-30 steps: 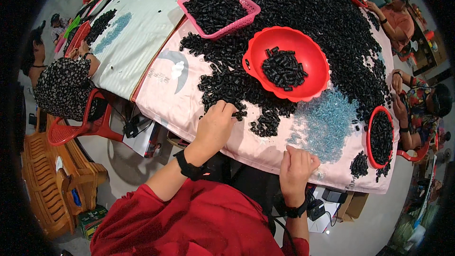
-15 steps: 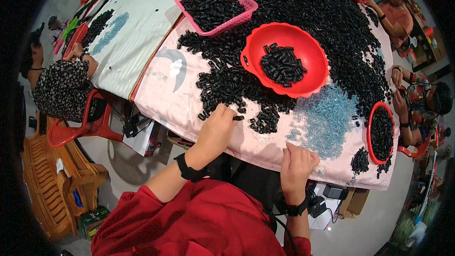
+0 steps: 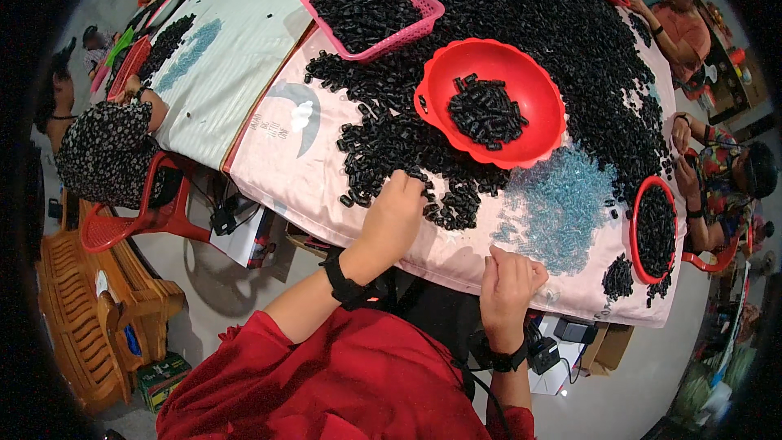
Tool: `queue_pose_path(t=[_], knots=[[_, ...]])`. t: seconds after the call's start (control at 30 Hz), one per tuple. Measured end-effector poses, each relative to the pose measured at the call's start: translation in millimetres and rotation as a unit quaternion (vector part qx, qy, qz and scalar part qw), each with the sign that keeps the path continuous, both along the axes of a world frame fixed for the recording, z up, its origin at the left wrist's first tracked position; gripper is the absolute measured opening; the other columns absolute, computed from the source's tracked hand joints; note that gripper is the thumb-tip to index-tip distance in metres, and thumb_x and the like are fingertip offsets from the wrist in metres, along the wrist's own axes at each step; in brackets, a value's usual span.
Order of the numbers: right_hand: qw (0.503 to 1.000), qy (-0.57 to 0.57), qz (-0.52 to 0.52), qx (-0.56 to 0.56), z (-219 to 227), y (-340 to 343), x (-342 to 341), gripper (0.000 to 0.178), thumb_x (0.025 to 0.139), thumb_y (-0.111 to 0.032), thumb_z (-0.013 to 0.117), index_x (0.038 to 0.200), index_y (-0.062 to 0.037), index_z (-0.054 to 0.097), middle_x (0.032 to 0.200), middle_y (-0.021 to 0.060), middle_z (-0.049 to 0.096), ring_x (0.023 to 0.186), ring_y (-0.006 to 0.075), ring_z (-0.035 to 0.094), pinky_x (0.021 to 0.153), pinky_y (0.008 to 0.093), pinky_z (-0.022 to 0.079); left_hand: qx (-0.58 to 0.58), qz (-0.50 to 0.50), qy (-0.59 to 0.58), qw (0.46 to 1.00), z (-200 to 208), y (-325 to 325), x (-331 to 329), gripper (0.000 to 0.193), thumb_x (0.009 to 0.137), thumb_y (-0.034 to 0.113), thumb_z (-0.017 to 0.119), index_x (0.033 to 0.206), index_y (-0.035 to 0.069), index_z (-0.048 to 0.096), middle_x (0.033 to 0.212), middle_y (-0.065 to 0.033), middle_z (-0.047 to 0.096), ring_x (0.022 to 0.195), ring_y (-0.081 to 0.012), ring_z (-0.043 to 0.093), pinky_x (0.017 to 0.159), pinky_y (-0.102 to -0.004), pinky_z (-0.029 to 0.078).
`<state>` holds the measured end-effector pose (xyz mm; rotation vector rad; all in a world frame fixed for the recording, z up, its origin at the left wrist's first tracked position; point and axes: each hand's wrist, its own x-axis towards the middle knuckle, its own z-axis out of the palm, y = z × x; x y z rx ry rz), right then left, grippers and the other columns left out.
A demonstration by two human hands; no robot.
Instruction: The person repeatedly picks small black plastic pieces and light-blue pins from a table, inserts a pin into each piece, and places the assembled units into a red bowl. The camera is head-mounted and shows the hands and table from above.
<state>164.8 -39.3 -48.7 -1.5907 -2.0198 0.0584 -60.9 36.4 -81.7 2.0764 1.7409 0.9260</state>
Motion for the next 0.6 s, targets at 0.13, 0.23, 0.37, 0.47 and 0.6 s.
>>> queue_pose_path(t=[0.13,0.23,0.37,0.47,0.6], knots=[[1.000,-0.004,0.004,-0.005,1.0,0.0,-0.2,0.021,0.090,0.000,0.073,0.110,-0.0044,0.070,0.096,0.0090,0.067,0.095,0.0260,0.064,0.100,0.0434,0.037,0.014,-0.017,-0.017,1.000,0.2,-10.9,5.9,0.019,0.089,0.005,0.072,0.104,0.000,0.062,0.101,-0.0182,0.057,0.091,-0.0399,0.064,0.081,-0.0472,0.054],[1.000,0.004,0.000,0.001,1.8,-0.2,0.0,0.020,0.091,-0.001,0.072,0.111,-0.0042,0.070,0.096,0.0088,0.067,0.094,0.0260,0.064,0.100,0.0434,0.037,0.011,-0.001,-0.050,0.999,6.7,-12.6,3.4,0.018,0.089,0.006,0.074,0.103,0.002,0.064,0.102,-0.0163,0.058,0.092,-0.0383,0.064,0.081,-0.0458,0.054],[1.000,-0.003,0.001,0.004,-0.3,0.6,2.8,0.019,0.093,-0.002,0.072,0.111,-0.0047,0.071,0.096,0.0079,0.068,0.094,0.0257,0.064,0.099,0.0426,0.037,-0.004,-0.012,-0.059,0.998,0.6,-13.0,-13.3,0.018,0.088,0.007,0.077,0.104,0.005,0.067,0.102,-0.0145,0.058,0.094,-0.0369,0.065,0.082,-0.0442,0.055],[1.000,0.001,0.001,0.002,-0.3,0.7,1.6,0.018,0.093,-0.003,0.072,0.111,-0.0055,0.071,0.096,0.0074,0.068,0.095,0.0252,0.064,0.099,0.0422,0.037,0.011,-0.014,0.006,1.000,4.6,-17.4,-21.3,0.019,0.088,0.008,0.077,0.104,0.006,0.068,0.104,-0.0132,0.059,0.094,-0.0348,0.065,0.082,-0.0437,0.055],[1.000,0.011,0.007,0.008,2.5,1.2,-0.5,0.016,0.093,-0.003,0.072,0.109,-0.0061,0.072,0.097,0.0073,0.069,0.096,0.0245,0.065,0.098,0.0421,0.037,0.065,0.007,-0.005,0.998,15.7,-20.1,-22.9,0.024,0.087,0.006,0.077,0.109,0.006,0.070,0.106,-0.0139,0.062,0.096,-0.0354,0.064,0.083,-0.0421,0.055]])
